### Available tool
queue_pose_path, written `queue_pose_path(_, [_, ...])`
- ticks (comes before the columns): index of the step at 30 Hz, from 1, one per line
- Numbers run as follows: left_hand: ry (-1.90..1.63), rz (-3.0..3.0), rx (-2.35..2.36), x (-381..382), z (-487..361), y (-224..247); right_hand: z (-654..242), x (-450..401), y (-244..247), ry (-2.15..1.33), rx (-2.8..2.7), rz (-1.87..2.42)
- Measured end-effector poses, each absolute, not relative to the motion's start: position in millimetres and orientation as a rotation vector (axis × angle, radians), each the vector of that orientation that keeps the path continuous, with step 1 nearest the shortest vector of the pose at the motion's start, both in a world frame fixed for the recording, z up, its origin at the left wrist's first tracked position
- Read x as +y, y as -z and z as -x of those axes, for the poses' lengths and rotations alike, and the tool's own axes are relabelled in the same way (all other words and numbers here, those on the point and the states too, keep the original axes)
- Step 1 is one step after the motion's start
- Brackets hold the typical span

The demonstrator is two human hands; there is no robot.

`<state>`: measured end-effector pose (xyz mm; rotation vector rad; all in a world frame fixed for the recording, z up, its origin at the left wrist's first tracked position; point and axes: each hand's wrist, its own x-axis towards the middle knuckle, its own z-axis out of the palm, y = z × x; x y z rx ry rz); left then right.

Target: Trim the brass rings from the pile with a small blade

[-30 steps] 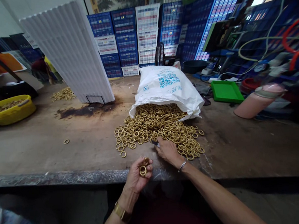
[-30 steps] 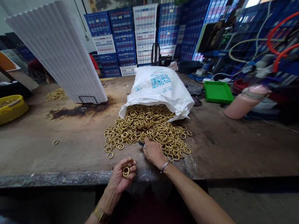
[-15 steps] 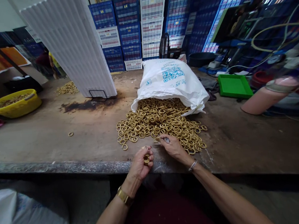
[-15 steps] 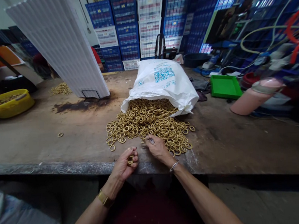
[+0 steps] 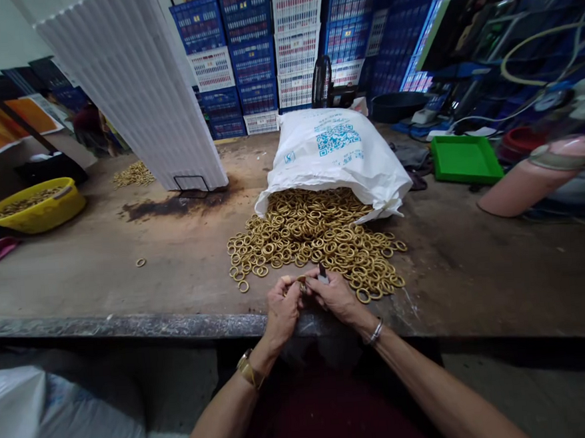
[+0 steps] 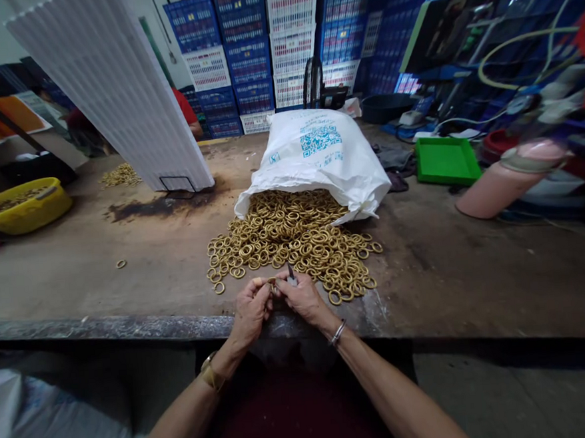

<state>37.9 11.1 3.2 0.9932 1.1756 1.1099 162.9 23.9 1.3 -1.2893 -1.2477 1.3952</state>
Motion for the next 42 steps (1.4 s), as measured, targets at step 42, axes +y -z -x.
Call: queue_pose_path(42, [-1.008,-1.053,1.151,2.7,-32.5,4.0,-167.2,15.6,-4.8,-0.590,-2.241,1.544])
